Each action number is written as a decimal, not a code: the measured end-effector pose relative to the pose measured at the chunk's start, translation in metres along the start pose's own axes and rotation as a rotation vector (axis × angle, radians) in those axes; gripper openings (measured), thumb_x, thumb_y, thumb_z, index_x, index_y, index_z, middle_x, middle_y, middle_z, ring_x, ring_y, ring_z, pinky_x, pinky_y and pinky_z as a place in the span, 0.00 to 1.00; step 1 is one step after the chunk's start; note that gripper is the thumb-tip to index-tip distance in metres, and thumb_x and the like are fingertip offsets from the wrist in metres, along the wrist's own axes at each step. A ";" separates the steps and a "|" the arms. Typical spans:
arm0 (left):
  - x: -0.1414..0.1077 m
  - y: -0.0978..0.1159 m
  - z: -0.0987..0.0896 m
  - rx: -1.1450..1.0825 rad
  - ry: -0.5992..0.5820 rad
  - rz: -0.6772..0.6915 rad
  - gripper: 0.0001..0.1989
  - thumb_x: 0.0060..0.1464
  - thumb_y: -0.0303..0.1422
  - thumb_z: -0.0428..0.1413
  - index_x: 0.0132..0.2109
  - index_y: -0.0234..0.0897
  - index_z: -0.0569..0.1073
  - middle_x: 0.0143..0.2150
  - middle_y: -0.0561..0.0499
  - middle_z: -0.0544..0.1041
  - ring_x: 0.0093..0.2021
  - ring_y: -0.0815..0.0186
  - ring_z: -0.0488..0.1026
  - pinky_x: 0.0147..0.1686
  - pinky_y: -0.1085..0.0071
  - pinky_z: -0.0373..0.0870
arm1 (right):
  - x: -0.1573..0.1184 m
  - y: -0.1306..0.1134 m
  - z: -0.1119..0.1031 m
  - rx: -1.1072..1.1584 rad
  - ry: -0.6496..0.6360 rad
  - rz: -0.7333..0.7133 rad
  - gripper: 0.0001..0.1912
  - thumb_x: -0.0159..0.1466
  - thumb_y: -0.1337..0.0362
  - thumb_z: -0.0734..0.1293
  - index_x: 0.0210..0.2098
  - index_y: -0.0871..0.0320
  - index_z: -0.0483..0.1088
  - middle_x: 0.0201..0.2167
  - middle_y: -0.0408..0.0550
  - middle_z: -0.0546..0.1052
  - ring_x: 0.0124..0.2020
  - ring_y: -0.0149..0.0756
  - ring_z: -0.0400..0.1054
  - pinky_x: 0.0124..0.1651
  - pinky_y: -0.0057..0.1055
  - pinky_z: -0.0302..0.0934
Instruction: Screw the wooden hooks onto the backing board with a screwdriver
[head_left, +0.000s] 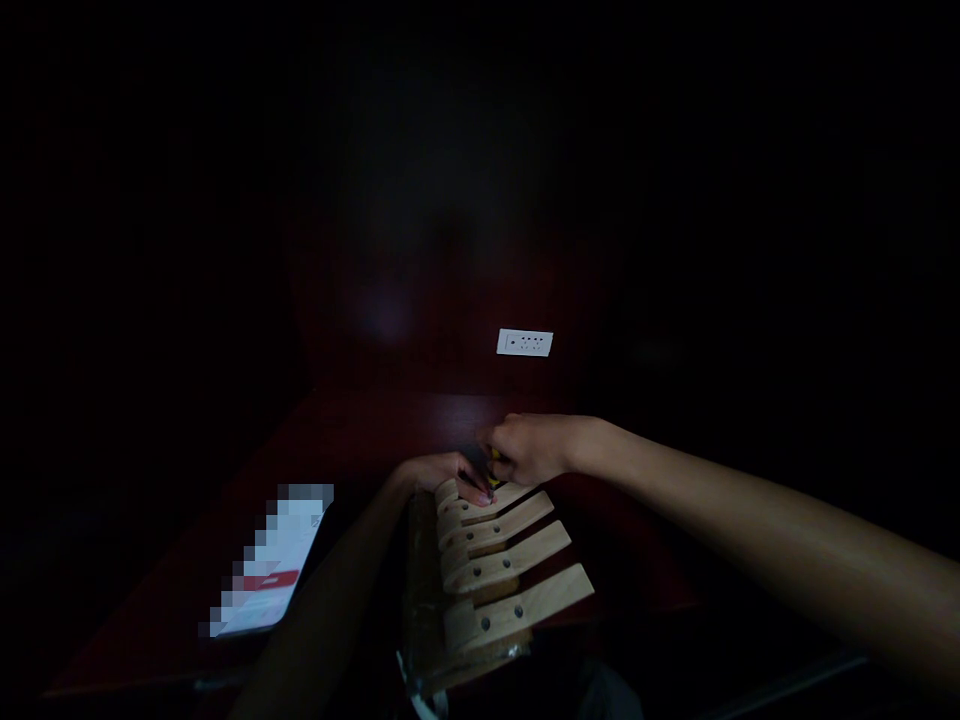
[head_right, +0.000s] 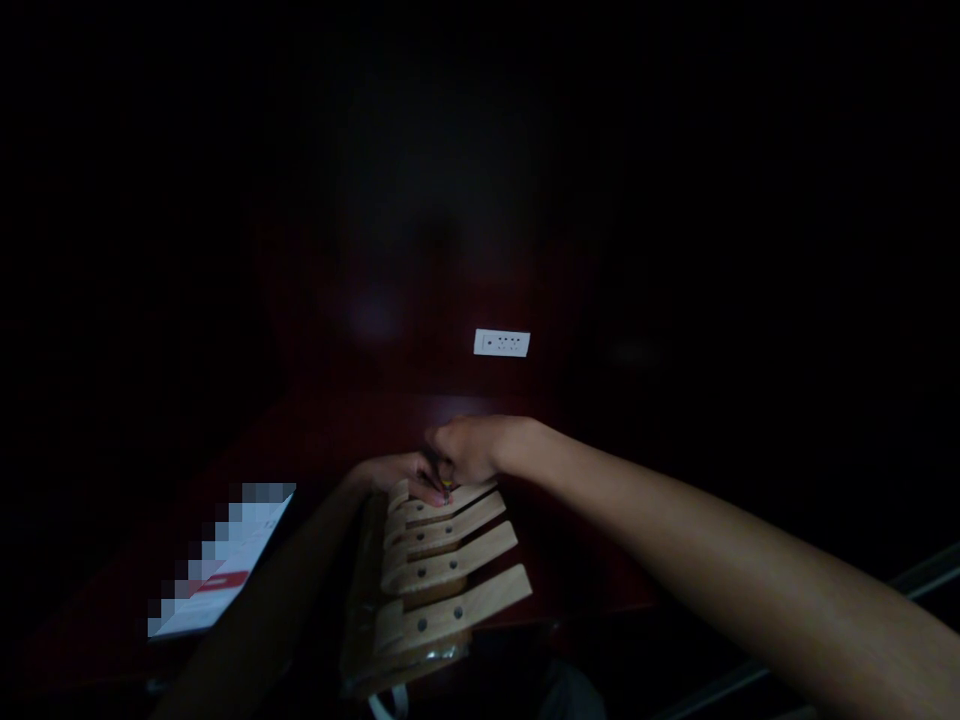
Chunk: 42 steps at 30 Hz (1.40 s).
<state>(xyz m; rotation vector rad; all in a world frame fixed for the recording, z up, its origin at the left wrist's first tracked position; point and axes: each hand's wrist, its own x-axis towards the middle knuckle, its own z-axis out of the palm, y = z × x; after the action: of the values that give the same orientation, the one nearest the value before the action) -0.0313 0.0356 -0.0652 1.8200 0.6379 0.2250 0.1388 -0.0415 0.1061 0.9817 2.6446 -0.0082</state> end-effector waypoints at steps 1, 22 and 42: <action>0.000 -0.001 -0.001 0.001 -0.004 -0.003 0.19 0.44 0.42 0.63 0.42 0.38 0.79 0.41 0.51 0.79 0.41 0.64 0.73 0.42 0.74 0.65 | 0.000 0.000 0.001 0.004 0.005 0.000 0.14 0.62 0.61 0.60 0.44 0.61 0.68 0.33 0.52 0.76 0.29 0.36 0.69 0.26 0.27 0.54; -0.004 0.009 0.001 0.025 0.002 -0.019 0.18 0.44 0.42 0.63 0.42 0.37 0.79 0.43 0.49 0.78 0.43 0.62 0.73 0.43 0.72 0.65 | 0.000 0.000 0.002 0.009 -0.016 0.042 0.15 0.62 0.60 0.61 0.42 0.65 0.70 0.32 0.55 0.76 0.29 0.37 0.69 0.27 0.28 0.55; -0.001 0.005 0.001 0.021 0.009 0.020 0.18 0.44 0.41 0.63 0.41 0.36 0.79 0.42 0.49 0.79 0.42 0.62 0.73 0.42 0.73 0.65 | -0.003 0.003 0.000 0.057 0.005 -0.013 0.15 0.58 0.63 0.65 0.43 0.60 0.68 0.33 0.50 0.75 0.31 0.34 0.67 0.28 0.26 0.55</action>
<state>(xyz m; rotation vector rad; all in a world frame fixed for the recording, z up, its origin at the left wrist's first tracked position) -0.0304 0.0325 -0.0608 1.8477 0.6307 0.2411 0.1430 -0.0412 0.1077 0.9835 2.6692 -0.0849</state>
